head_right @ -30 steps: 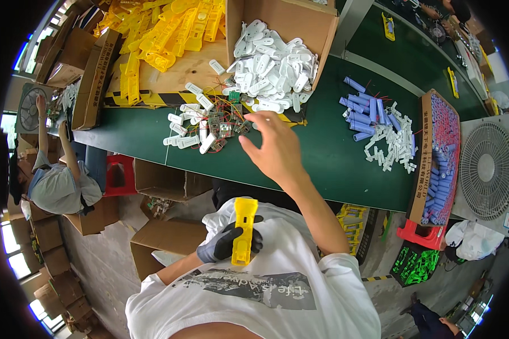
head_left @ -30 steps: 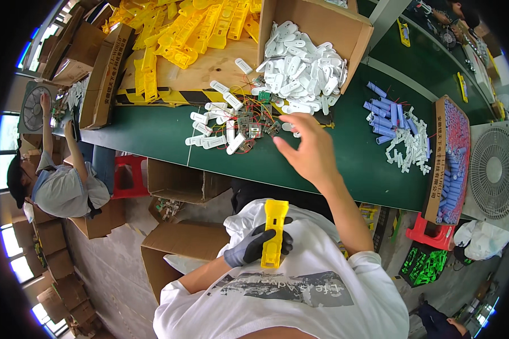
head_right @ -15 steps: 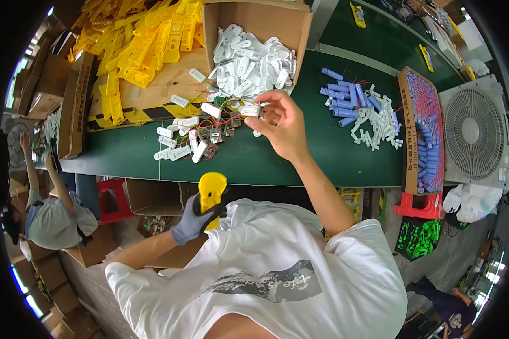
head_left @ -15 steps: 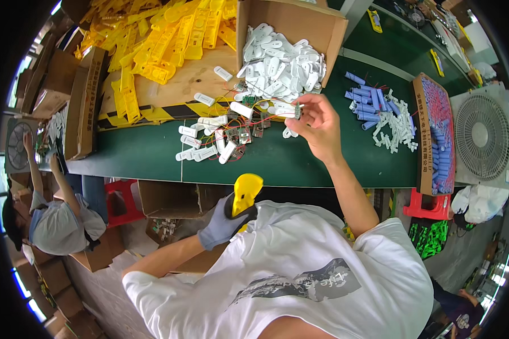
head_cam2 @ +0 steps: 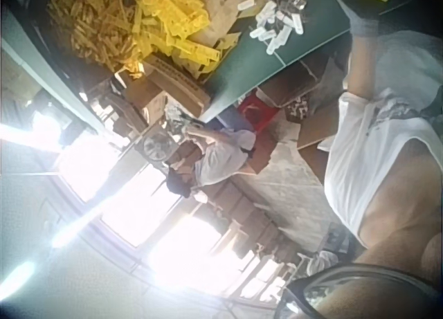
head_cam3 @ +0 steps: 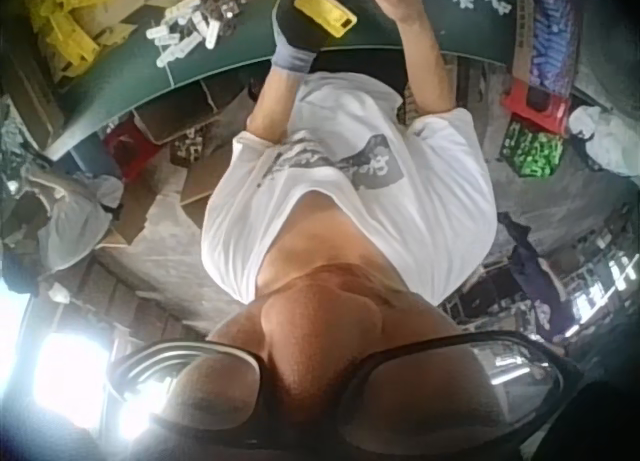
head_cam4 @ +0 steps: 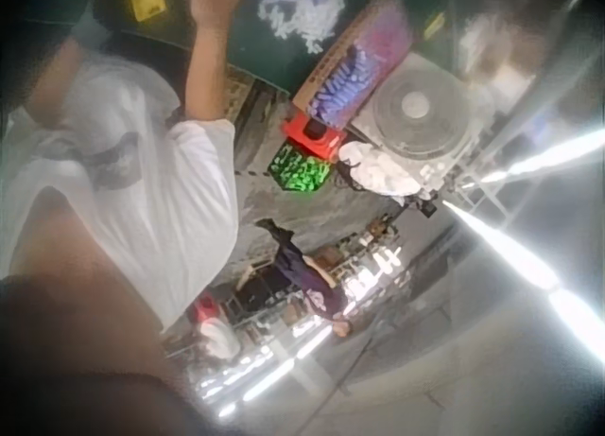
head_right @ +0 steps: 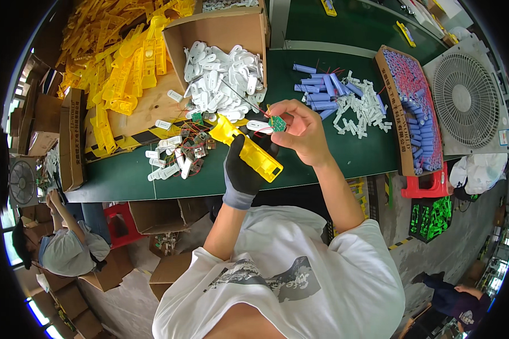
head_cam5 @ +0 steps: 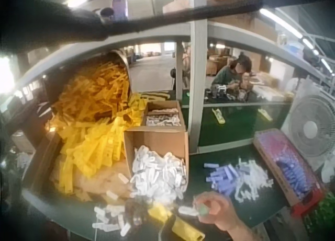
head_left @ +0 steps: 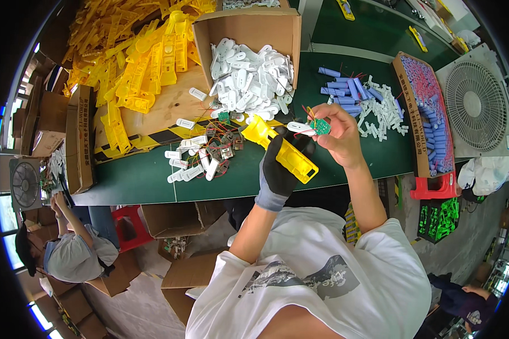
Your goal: The person assembles electronic components by hand, inserting batteries, circuit boards, wires, and plastic clips into yellow plastic housings.
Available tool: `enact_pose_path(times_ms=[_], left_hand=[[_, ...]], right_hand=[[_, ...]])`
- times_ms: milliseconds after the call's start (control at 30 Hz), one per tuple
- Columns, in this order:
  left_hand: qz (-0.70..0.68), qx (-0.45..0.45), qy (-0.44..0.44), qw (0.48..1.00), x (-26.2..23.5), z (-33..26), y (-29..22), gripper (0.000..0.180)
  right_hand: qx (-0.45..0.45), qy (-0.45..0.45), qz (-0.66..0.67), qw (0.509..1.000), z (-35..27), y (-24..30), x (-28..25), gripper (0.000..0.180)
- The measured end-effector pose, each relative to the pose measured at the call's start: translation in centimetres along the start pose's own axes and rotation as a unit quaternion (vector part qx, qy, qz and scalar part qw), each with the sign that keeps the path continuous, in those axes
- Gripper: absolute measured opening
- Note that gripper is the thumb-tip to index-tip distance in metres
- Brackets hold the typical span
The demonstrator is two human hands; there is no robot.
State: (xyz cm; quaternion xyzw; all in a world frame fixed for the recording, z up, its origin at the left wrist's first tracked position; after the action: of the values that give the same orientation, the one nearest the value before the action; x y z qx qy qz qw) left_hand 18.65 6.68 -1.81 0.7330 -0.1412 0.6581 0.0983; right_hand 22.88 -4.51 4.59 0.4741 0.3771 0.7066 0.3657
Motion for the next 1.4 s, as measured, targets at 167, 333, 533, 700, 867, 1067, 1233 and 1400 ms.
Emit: enact_pose_path(times_ms=[167, 333, 533, 700, 867, 1067, 1233, 1400], left_hand=[[0.032, 0.016, -0.064, 0.997, -2.1, 1.6, 0.0, 0.024], [0.39, 0.196, -0.181, 0.881, -3.5, -0.2, -4.6, 0.038], [0.555, 0.324, -0.15, 0.751, -3.9, -3.9, -7.0, 0.058], [0.648, 0.187, -0.06, 0.736, -2.3, -6.2, -5.1, 0.056], [0.707, 0.084, 0.012, 0.702, 7.4, -5.5, -0.2, 0.053], [0.799, 0.031, 0.071, 0.597, 8.6, -4.8, 1.0, 0.057], [0.8, 0.208, 0.125, 0.55, 8.9, -6.0, 0.3, 0.049], [0.699, 0.088, -0.092, 0.704, 1.0, -5.7, -2.9, 0.04]], right_hand=[[0.027, 0.019, -0.006, 0.999, -0.7, -1.1, -1.7, 0.041], [-0.042, -0.067, -0.349, 0.934, -1.0, 1.4, -4.6, 0.033], [-0.056, -0.09, -0.192, 0.976, -2.0, 0.6, -5.0, 0.034], [-0.055, -0.147, -0.228, 0.961, -4.0, 2.1, -4.7, 0.038], [-0.214, -0.073, -0.464, 0.856, -6.2, 4.6, 2.5, 0.055], [-0.202, -0.115, -0.451, 0.862, -8.0, 2.5, 1.4, 0.045], [-0.184, -0.151, -0.39, 0.89, -8.7, 1.4, 0.3, 0.034], [0.028, -0.119, -0.399, 0.909, -7.9, -1.7, -0.8, 0.039]])
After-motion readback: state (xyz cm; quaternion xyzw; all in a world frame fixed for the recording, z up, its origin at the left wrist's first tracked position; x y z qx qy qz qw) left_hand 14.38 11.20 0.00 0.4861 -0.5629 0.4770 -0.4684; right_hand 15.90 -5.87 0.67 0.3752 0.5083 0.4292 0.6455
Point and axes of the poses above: each hand's wrist, its own z-axis towards the middle knuckle, its own x-axis out of the palm, y = z × x, the point moved 8 cm from there along z, towards the middle knuckle, and after that the axes turned 2 degrees about -y, right-handed, at the moved point
